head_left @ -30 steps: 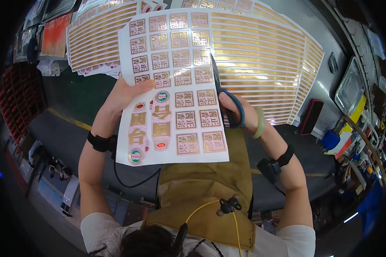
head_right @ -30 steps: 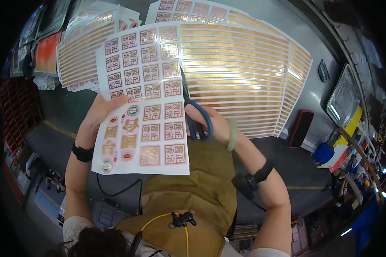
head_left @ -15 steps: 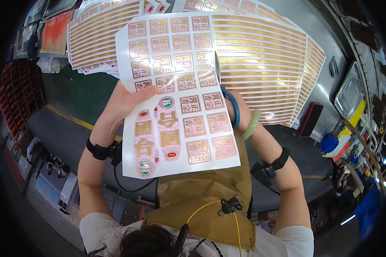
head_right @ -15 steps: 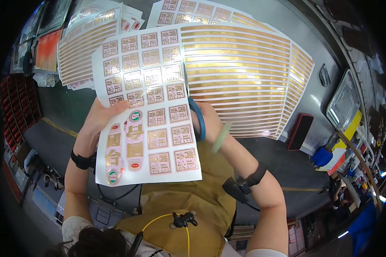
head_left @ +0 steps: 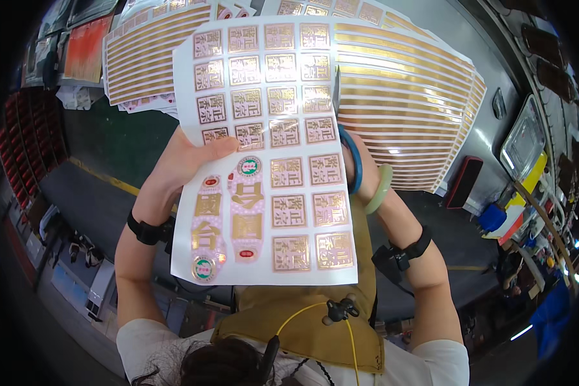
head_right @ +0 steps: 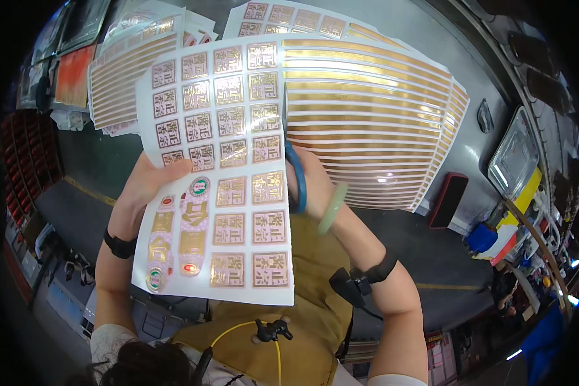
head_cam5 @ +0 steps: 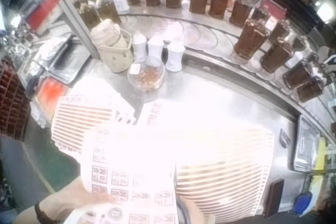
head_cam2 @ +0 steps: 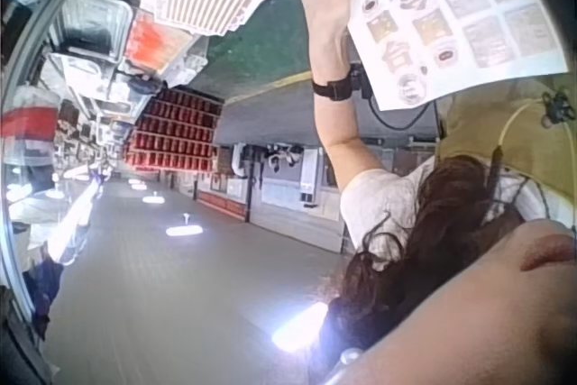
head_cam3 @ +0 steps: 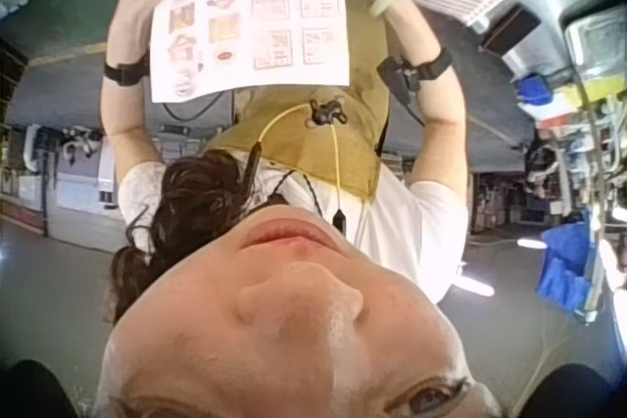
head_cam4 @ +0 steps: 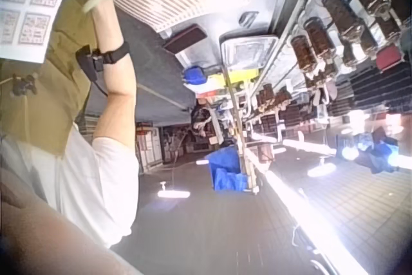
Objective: Cutting sheets of printed product labels using scissors.
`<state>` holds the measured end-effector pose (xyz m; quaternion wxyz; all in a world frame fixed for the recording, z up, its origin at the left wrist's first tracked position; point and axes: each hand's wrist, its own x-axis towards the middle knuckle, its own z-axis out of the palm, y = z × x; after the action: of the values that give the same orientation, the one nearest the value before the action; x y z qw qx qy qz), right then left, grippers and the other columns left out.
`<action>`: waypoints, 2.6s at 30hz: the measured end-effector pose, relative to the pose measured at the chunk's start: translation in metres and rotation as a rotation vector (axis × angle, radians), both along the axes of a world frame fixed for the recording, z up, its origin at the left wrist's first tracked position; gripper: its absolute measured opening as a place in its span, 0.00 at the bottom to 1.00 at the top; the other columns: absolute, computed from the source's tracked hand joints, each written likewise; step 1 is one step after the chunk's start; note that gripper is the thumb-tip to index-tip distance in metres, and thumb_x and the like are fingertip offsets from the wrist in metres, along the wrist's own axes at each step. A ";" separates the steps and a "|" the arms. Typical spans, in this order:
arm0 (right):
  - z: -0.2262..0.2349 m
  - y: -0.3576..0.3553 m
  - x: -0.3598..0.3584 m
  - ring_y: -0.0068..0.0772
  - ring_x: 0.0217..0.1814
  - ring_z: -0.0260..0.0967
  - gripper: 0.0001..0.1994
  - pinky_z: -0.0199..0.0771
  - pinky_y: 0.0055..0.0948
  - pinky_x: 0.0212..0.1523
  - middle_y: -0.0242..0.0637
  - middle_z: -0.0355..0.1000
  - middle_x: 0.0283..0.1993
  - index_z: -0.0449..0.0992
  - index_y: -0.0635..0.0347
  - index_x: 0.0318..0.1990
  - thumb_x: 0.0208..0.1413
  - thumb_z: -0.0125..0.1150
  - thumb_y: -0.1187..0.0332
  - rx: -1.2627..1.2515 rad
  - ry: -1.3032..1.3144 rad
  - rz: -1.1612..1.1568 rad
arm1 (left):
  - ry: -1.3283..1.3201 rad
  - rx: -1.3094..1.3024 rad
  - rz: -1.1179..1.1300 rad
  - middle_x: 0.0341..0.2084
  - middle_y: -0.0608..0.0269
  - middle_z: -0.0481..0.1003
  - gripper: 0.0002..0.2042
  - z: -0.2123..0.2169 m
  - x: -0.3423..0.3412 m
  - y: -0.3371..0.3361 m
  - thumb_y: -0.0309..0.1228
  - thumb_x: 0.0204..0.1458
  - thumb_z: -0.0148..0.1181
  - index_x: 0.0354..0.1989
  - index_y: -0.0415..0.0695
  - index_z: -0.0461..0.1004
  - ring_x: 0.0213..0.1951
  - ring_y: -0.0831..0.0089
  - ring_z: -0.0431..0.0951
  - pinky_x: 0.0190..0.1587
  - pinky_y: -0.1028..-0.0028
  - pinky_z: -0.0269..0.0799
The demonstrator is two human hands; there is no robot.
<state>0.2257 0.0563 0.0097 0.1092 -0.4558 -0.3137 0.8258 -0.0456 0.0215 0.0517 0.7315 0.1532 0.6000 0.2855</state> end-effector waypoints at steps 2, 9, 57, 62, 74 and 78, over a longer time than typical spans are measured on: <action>-0.003 0.001 -0.002 0.17 0.37 0.69 0.16 0.71 0.22 0.39 0.36 0.77 0.35 0.75 0.71 0.43 0.59 0.56 0.62 0.053 -0.043 -0.019 | 0.036 0.005 -0.005 0.45 0.55 0.76 0.20 0.002 0.001 0.001 0.21 0.50 0.63 0.53 0.36 0.69 0.44 0.71 0.77 0.45 0.71 0.76; -0.014 -0.009 0.003 0.15 0.32 0.67 0.14 0.71 0.22 0.34 0.35 0.77 0.31 0.77 0.70 0.36 0.53 0.63 0.65 0.236 -0.116 -0.035 | -0.004 0.037 0.023 0.45 0.56 0.76 0.19 -0.003 0.001 -0.001 0.20 0.51 0.62 0.52 0.36 0.70 0.43 0.71 0.77 0.45 0.71 0.76; -0.006 0.061 -0.012 0.16 0.29 0.67 0.17 0.71 0.23 0.30 0.34 0.76 0.28 0.78 0.72 0.35 0.58 0.58 0.61 0.307 -0.182 -0.130 | -0.074 -0.050 -0.127 0.45 0.58 0.76 0.23 0.019 -0.005 0.043 0.24 0.49 0.64 0.55 0.37 0.68 0.45 0.73 0.76 0.47 0.71 0.74; -0.021 0.077 -0.002 0.20 0.31 0.68 0.24 0.69 0.24 0.33 0.40 0.77 0.32 0.75 0.73 0.41 0.59 0.54 0.53 0.184 -0.088 -0.104 | -0.068 0.008 -0.161 0.45 0.59 0.76 0.24 0.021 -0.004 0.056 0.25 0.48 0.65 0.55 0.37 0.68 0.44 0.73 0.76 0.47 0.71 0.73; -0.016 0.102 -0.004 0.19 0.34 0.67 0.21 0.69 0.23 0.34 0.36 0.75 0.31 0.76 0.71 0.38 0.59 0.55 0.55 0.087 -0.051 -0.314 | -0.099 0.045 -0.123 0.44 0.59 0.76 0.21 0.021 0.006 0.077 0.24 0.49 0.64 0.53 0.37 0.70 0.44 0.74 0.76 0.46 0.72 0.74; -0.035 0.106 0.005 0.20 0.29 0.67 0.13 0.69 0.25 0.27 0.36 0.76 0.29 0.77 0.72 0.36 0.56 0.57 0.66 0.413 -0.140 -0.398 | -0.207 -0.045 -0.200 0.50 0.57 0.74 0.26 0.005 0.011 0.080 0.20 0.49 0.62 0.59 0.38 0.65 0.49 0.72 0.75 0.50 0.71 0.72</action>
<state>0.2305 0.1622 -0.0248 0.3374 -0.5324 -0.3865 0.6733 -0.0350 0.1019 0.0569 0.8175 0.1653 0.5094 0.2120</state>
